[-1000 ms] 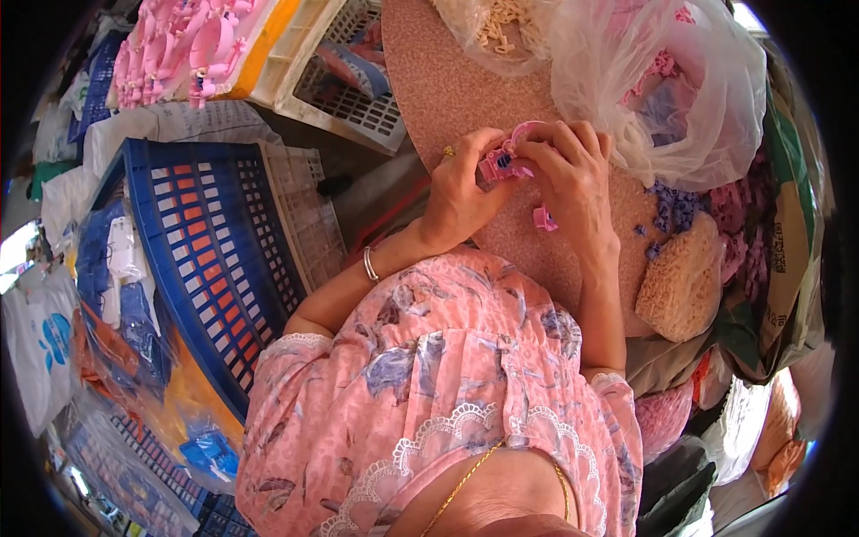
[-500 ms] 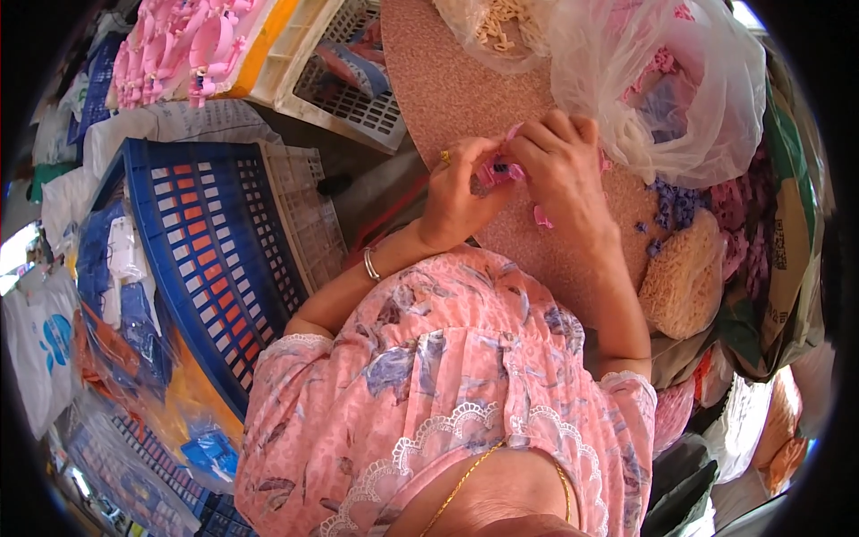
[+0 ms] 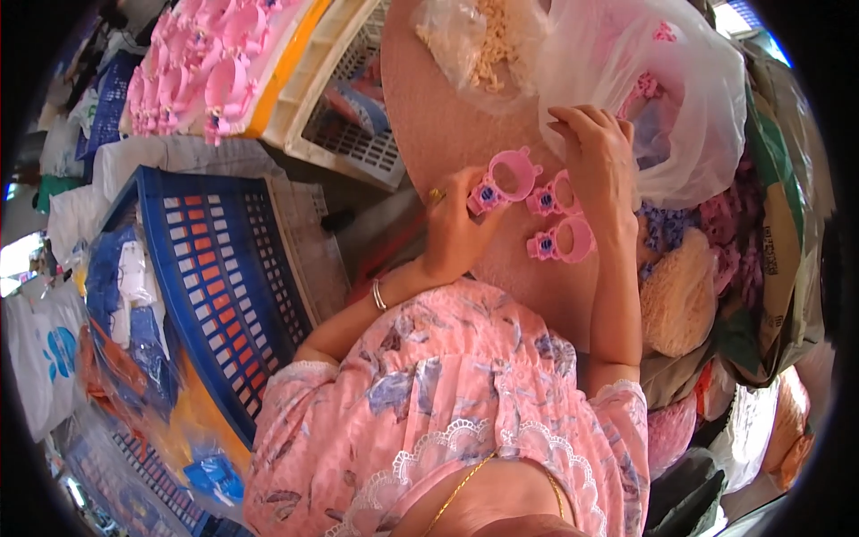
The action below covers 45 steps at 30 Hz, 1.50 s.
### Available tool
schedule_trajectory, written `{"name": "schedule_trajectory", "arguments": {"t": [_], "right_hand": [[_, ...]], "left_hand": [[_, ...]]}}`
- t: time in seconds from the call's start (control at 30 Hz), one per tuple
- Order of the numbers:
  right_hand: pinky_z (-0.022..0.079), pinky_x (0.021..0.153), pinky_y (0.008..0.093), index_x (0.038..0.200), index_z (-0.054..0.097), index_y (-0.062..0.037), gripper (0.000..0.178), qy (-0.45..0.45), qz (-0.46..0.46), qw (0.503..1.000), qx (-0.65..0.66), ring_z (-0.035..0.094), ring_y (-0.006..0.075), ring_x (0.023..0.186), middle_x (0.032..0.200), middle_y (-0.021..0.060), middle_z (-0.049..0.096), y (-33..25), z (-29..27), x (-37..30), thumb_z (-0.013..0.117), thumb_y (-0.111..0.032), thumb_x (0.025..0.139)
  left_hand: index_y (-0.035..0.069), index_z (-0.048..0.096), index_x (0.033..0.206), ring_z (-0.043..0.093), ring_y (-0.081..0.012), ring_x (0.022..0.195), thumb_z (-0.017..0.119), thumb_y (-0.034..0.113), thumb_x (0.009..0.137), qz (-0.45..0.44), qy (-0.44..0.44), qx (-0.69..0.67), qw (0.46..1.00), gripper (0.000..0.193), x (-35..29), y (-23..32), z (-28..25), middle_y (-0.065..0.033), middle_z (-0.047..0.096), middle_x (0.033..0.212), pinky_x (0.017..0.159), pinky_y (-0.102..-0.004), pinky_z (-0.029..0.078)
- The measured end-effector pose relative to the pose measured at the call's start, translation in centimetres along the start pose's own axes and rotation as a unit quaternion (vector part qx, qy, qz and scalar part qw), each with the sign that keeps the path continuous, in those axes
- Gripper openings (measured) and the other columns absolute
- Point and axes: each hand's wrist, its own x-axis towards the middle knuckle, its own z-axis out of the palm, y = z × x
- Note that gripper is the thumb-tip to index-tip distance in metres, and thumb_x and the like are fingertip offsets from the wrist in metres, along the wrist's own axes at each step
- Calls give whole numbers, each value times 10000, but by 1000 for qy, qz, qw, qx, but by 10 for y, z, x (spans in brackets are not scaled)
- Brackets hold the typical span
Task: Assembling small pink plastic parts and placing them into a sorting tray.
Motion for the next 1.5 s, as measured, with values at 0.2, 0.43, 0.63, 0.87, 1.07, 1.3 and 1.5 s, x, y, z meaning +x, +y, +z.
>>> {"name": "schedule_trajectory", "arguments": {"t": [0.2, 0.43, 0.63, 0.87, 1.07, 1.3, 1.5], "right_hand": [[474, 806, 398, 980, 702, -54, 167, 214, 97, 971, -44, 650, 299, 865, 945, 136, 681, 32, -10, 15, 617, -60, 838], [506, 768, 407, 945, 716, -46, 169, 70, 213, 968, -112, 663, 349, 855, 897, 190, 681, 118, -4, -23, 604, -46, 820], [504, 661, 325, 901, 683, -24, 70, 371, 151, 912, -84, 658, 248, 748, 846, 114, 675, 85, -37, -57, 648, -31, 841], [500, 619, 284, 901, 688, -27, 77, 363, 328, 862, -133, 658, 188, 678, 771, 119, 678, 93, -103, -152, 615, -27, 875], [508, 700, 411, 906, 708, -17, 146, 62, 406, 864, -291, 659, 341, 793, 860, 174, 686, 119, -117, -225, 654, -100, 799], [508, 801, 341, 926, 715, -68, 166, 68, 359, 919, -148, 675, 262, 898, 924, 123, 704, 136, -114, -238, 634, -102, 785], [507, 773, 326, 1039, 653, -17, 234, 140, 418, 887, -140, 665, 286, 875, 982, 152, 676, 146, -107, -241, 609, -175, 873]], "left_hand": [[18, 523, 1159, 586, -381, 961, 800, 106, 726, 1, 32, 20, 999, 521, -2, -3, 0, -187, 619, 1026, 845, -446, 447], [3, 511, 1179, 573, -385, 1018, 783, 74, 751, 20, -3, 27, 999, 512, 2, 2, 2, -202, 611, 1042, 882, -439, 447], [-9, 516, 1177, 579, -371, 1018, 814, 89, 731, 34, -14, 63, 997, 545, 4, -3, 5, -194, 616, 1063, 899, -417, 453], [-10, 503, 1193, 615, -350, 999, 813, 99, 747, 25, -26, 44, 998, 554, 3, 1, 4, -201, 612, 1085, 873, -396, 479], [-14, 502, 1200, 640, -332, 973, 802, 104, 765, 25, -17, 58, 998, 541, 3, -5, 2, -216, 654, 1067, 857, -387, 494], [-2, 545, 1156, 590, -364, 984, 821, 106, 717, 47, -11, 64, 997, 530, 7, -13, 4, -179, 655, 1021, 883, -426, 444], [19, 549, 1132, 585, -370, 966, 827, 135, 708, 65, 24, 93, 993, 521, 3, -12, 4, -169, 648, 986, 859, -441, 435]]}}
